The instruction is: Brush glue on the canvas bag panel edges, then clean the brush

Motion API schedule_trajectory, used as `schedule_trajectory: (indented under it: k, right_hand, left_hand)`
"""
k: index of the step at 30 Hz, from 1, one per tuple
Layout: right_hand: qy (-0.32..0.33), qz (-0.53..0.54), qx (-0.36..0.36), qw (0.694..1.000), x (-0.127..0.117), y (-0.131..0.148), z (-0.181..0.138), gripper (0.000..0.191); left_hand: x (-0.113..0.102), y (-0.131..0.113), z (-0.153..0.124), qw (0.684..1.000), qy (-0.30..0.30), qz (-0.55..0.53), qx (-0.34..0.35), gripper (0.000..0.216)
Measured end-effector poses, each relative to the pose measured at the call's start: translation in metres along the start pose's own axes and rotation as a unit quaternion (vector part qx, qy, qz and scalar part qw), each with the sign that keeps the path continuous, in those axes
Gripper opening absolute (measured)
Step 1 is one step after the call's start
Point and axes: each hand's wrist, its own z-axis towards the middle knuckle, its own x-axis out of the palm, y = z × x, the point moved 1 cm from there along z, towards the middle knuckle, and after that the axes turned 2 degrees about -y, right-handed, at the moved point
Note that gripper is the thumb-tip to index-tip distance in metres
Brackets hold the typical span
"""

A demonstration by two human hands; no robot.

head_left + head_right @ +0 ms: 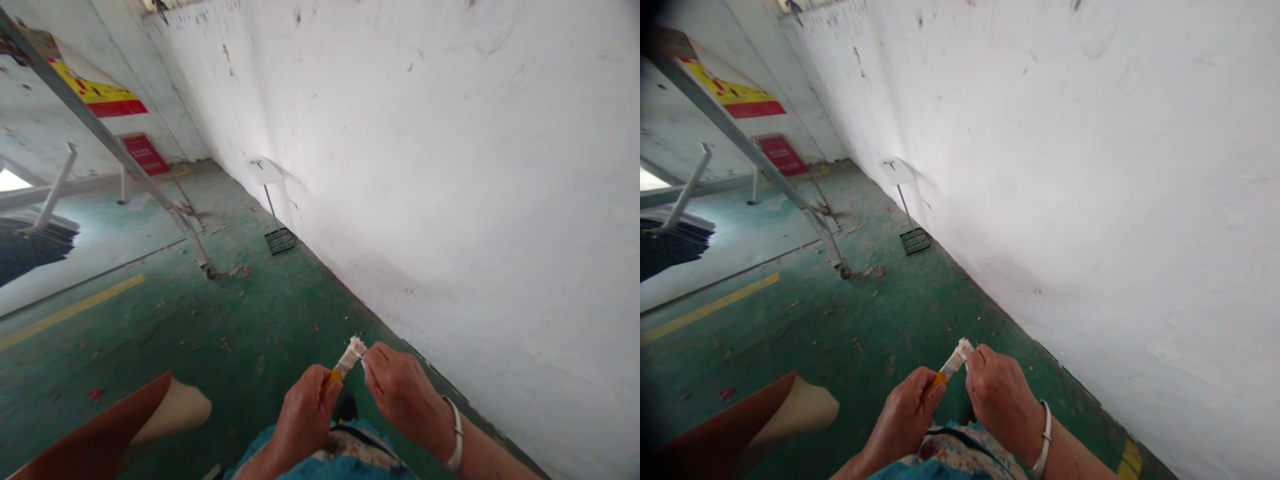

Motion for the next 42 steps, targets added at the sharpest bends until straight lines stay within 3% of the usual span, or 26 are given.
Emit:
schedule_trajectory:
  k: [8,16,20,25,29,34,42]
  right_hand:
    - [-0.055,-0.032,-0.005,0.998,0.008,0.001,0.003,0.019]
    - [-0.030,-0.131,0.014,0.991,0.038,0.003,0.005,0.016]
    - [-0.019,-0.147,0.070,0.987,0.040,-0.025,0.019,0.017]
    - [-0.054,-0.135,0.150,0.978,0.012,-0.076,0.030,0.019]
    - [-0.029,-0.062,0.102,0.992,-0.001,-0.054,0.022,0.020]
    - [0.011,0.065,0.052,0.996,0.009,-0.008,0.010,0.021]
    - [0.007,-0.060,0.035,0.998,0.032,-0.015,0.012,0.017]
  left_hand:
    - [0.003,0.002,0.005,0.999,0.008,-0.046,-0.017,0.024]
    - [0.006,0.002,0.007,0.999,0.014,-0.029,-0.021,0.017]
    - [0.006,0.002,0.006,1.000,0.012,0.008,-0.024,0.015]
    - [0.006,0.012,0.004,0.998,0.017,-0.027,-0.045,0.017]
    - [0.008,0.015,0.006,0.990,0.021,-0.118,-0.073,0.023]
    - [0.015,0.014,0.008,0.972,0.035,-0.198,-0.119,0.031]
    - [0.026,0.016,0.010,0.953,0.071,-0.240,-0.171,0.039]
